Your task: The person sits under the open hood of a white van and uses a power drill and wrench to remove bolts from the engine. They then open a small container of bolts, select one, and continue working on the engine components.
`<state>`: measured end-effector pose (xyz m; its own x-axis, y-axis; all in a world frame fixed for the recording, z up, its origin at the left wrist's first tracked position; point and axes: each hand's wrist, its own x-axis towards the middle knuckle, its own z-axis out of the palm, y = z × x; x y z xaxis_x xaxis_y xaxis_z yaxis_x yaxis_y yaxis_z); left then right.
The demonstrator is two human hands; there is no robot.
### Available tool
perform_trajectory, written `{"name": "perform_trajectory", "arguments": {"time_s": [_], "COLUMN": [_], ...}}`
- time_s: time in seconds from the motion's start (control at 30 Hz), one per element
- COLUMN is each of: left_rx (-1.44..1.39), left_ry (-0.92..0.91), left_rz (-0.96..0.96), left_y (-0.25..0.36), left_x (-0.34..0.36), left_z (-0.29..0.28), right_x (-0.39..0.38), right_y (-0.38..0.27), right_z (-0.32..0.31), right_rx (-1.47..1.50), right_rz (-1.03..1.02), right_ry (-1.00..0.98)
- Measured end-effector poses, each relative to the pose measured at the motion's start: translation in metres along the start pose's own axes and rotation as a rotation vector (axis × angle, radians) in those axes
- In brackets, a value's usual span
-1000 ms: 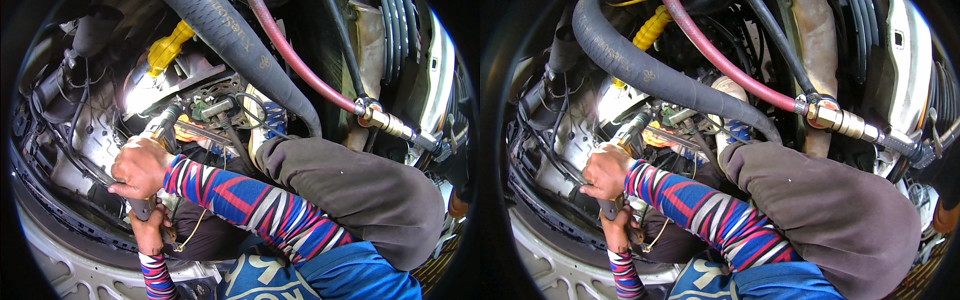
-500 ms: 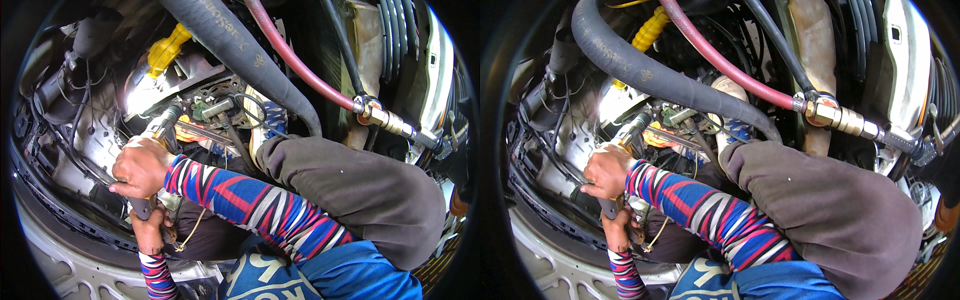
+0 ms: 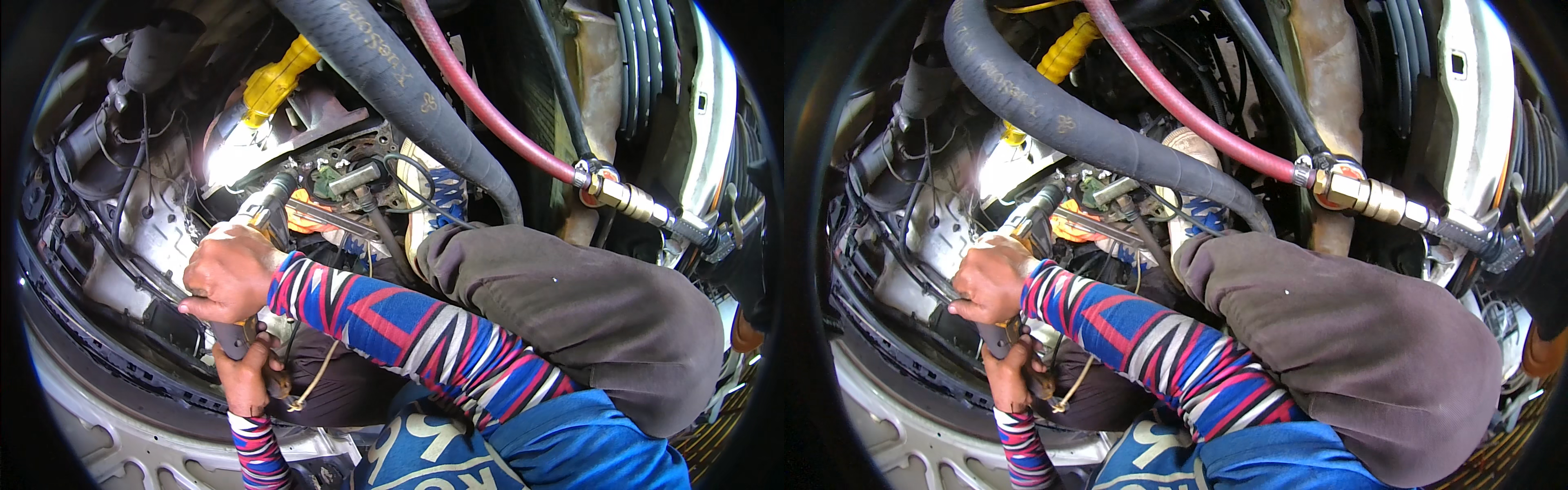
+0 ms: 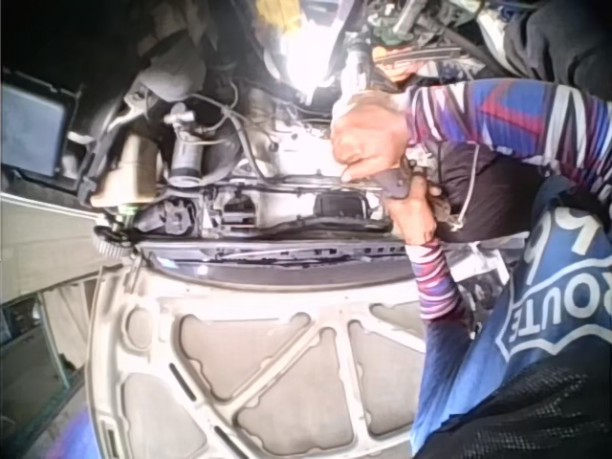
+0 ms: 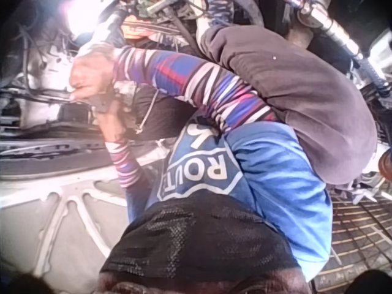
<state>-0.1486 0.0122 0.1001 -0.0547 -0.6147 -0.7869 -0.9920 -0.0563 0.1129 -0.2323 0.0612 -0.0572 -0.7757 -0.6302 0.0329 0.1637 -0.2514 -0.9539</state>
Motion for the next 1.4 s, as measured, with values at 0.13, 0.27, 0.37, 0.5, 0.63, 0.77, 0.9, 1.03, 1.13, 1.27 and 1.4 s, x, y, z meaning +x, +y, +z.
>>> {"name": "perform_trajectory", "arguments": {"time_s": [0.13, 0.27, 0.37, 0.5, 0.63, 0.77, 0.9, 1.03, 1.13, 1.27, 1.4], "left_rx": [0.029, -0.009, 0.038, 0.03, 0.03, 0.044, 0.052, 0.011, -0.015, -0.012, 0.062], "left_ry": [-0.022, -0.021, -0.003, -0.031, -0.035, -0.044, -0.048, -0.063, -0.067, -0.049, -0.095], "left_rz": [0.011, 0.033, 0.06, 0.066, 0.056, 0.069, 0.059, 0.05, 0.036, 0.048, 0.067], "left_y": [0.003, 0.001, -0.001, 0.001, 0.007, 0.009, 0.007, 0.006, 0.007, 0.01, 0.011], "left_x": [0.002, 0.002, 0.0, 0.0, -0.001, -0.002, -0.001, -0.002, -0.004, -0.004, 0.0], "left_z": [-0.003, -0.001, 0.001, 0.002, 0.002, 0.003, 0.0, 0.0, 0.003, 0.005, -0.001], "right_x": [0.0, -0.002, -0.001, 0.0, 0.0, 0.0, 0.002, 0.005, 0.005, 0.005, 0.005], "right_y": [-0.001, 0.002, 0.004, 0.005, 0.002, -0.001, 0.0, 0.002, 0.001, -0.001, 0.0], "right_z": [-0.001, 0.0, 0.001, 0.002, -0.001, -0.004, -0.006, -0.006, -0.007, -0.008, -0.007], "right_rx": [-0.029, -0.037, -0.039, -0.056, -0.045, -0.108, -0.112, -0.068, -0.051, -0.088, -0.086], "right_rz": [-0.016, -0.011, -0.03, -0.049, -0.043, -0.048, -0.152, -0.166, -0.168, -0.152, -0.156], "right_ry": [0.021, 0.017, -0.003, 0.02, 0.051, 0.001, 0.018, 0.0, -0.008, -0.016, 0.021]}}
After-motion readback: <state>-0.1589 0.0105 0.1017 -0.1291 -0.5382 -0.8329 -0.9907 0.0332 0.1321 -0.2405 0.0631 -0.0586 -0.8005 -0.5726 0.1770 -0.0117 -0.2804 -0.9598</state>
